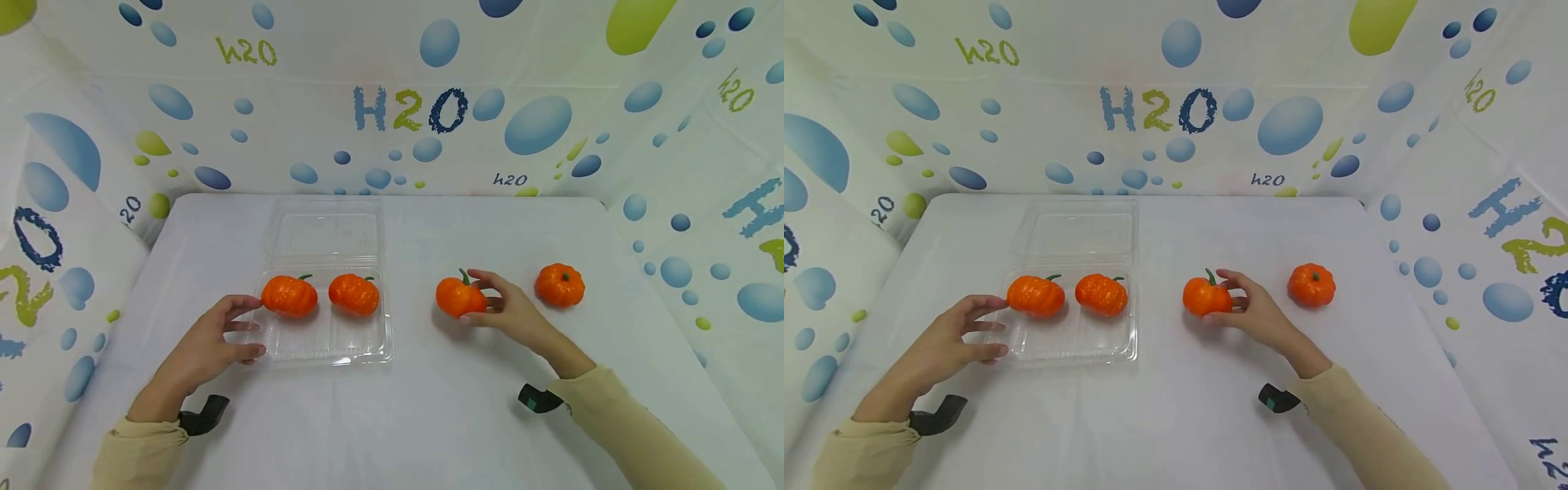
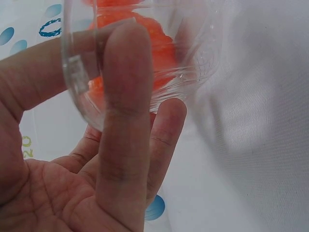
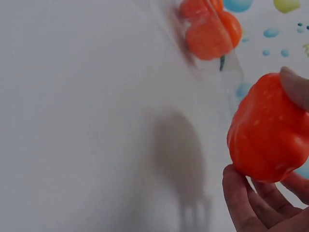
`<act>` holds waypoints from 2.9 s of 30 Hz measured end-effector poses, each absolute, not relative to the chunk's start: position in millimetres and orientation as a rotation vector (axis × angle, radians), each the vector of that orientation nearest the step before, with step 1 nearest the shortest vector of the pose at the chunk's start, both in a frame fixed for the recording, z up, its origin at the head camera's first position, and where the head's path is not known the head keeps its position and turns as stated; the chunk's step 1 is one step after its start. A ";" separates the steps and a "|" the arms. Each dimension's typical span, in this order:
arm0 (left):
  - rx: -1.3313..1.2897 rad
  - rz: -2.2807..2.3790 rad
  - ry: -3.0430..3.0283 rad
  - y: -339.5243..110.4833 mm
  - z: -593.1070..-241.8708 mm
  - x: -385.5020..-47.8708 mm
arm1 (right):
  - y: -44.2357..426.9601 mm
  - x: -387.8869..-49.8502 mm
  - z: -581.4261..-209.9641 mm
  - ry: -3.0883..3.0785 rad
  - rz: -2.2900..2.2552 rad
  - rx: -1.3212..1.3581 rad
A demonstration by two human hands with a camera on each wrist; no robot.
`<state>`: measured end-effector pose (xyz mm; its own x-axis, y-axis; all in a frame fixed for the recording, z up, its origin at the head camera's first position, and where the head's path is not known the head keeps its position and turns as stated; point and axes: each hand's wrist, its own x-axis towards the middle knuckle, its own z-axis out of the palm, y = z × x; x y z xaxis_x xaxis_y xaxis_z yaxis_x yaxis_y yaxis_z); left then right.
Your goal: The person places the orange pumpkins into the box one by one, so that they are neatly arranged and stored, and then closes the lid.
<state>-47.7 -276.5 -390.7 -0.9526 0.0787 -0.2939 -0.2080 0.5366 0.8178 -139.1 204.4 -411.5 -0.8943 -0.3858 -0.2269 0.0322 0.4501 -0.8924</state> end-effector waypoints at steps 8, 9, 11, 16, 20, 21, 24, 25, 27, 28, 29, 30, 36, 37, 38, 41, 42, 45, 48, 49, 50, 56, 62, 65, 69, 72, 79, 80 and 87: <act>-0.093 1.374 2.487 -276.7 -392.5 -47.1 | 174.8 -127.1 -391.1 2.128 -1.593 -0.429; -0.092 1.374 2.487 -276.6 -392.5 -46.9 | 170.4 -125.6 -388.4 2.119 -1.597 -0.459; -0.098 1.374 2.485 -276.3 -392.5 -46.8 | 161.3 -123.2 -384.5 2.103 -1.597 -0.522; -0.101 1.366 2.490 -277.0 -392.9 -47.1 | 135.1 -119.2 -376.3 2.038 -1.586 -0.619; -0.104 1.368 2.486 -276.6 -392.7 -47.3 | 113.7 -116.7 -372.5 1.960 -1.585 -0.675; -0.104 1.368 2.486 -276.4 -392.6 -47.3 | 108.4 -116.3 -371.9 1.943 -1.586 -0.688; -0.100 1.366 2.489 -276.3 -392.4 -47.4 | 94.4 -115.4 -371.0 1.894 -1.594 -0.731; -0.097 1.362 2.494 -276.5 -392.6 -47.4 | 89.9 -114.9 -370.4 1.879 -1.596 -0.737; -0.093 1.368 2.495 -276.7 -392.7 -47.5 | 81.5 -114.0 -369.0 1.843 -1.610 -0.757; -0.093 1.371 2.495 -276.7 -392.6 -47.5 | 77.5 -113.4 -368.1 1.825 -1.620 -0.767; -0.093 1.376 2.494 -276.5 -392.5 -47.4 | 73.6 -112.9 -367.2 1.813 -1.628 -0.777; -0.091 1.379 2.495 -276.4 -392.4 -47.4 | 69.8 -112.6 -366.4 1.813 -1.629 -0.786; -0.085 1.369 2.506 -276.1 -392.3 -47.6 | 49.9 -111.3 -363.8 1.968 -1.562 -0.800; -0.085 1.369 2.505 -276.3 -392.5 -47.8 | 46.9 -111.0 -363.5 1.992 -1.545 -0.790; -0.085 1.372 2.503 -276.4 -392.5 -47.9 | 44.0 -110.7 -363.8 2.014 -1.530 -0.780; -0.084 1.383 2.497 -276.9 -392.7 -48.0 | 35.5 -109.9 -365.4 2.055 -1.496 -0.759; -0.083 1.389 2.494 -277.1 -392.7 -48.1 | 33.0 -109.7 -366.1 2.064 -1.490 -0.759; -0.080 1.396 2.491 -277.1 -392.8 -48.0 | 26.3 -109.0 -369.1 2.088 -1.466 -0.755; -0.082 1.391 2.489 -277.2 -393.0 -48.0 | 21.4 -108.2 -372.6 2.103 -1.429 -0.759; -0.085 1.385 2.490 -277.2 -393.0 -48.0 | 19.9 -108.1 -373.7 2.110 -1.413 -0.762; -0.087 1.383 2.490 -277.2 -393.1 -48.0 | 18.6 -107.8 -374.7 2.120 -1.395 -0.769; -0.088 1.379 2.496 -276.8 -394.3 -48.1 | 10.2 -106.5 -380.8 2.180 -1.314 -0.810; -0.081 1.368 2.507 -276.8 -395.3 -48.1 | 4.1 -105.6 -385.9 2.217 -1.247 -0.832; -0.079 1.360 2.515 -276.7 -395.5 -47.9 | 2.0 -105.8 -387.1 2.243 -1.208 -0.857; -0.076 1.366 2.515 -276.2 -395.6 -47.4 | -0.6 -105.6 -387.1 2.261 -1.167 -0.895; -0.074 1.374 2.512 -276.1 -395.9 -47.3 | -2.3 -105.3 -387.0 2.259 -1.146 -0.934; -0.068 1.387 2.504 -276.1 -395.6 -46.6 | -4.6 -102.8 -388.1 2.281 -1.068 -1.022; -0.067 1.393 2.502 -276.2 -395.7 -46.5 | -4.6 -102.3 -388.3 2.291 -1.050 -1.029; -0.068 1.393 2.502 -276.6 -395.7 -46.1 | -6.3 -99.1 -388.3 2.372 -0.928 -1.068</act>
<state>-46.1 -276.6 -395.7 -0.9608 0.0922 -0.2614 -0.1736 0.5352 0.8267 -99.1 -6.3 -388.3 -0.6401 -0.7653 -0.0679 -0.5160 0.4937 -0.7000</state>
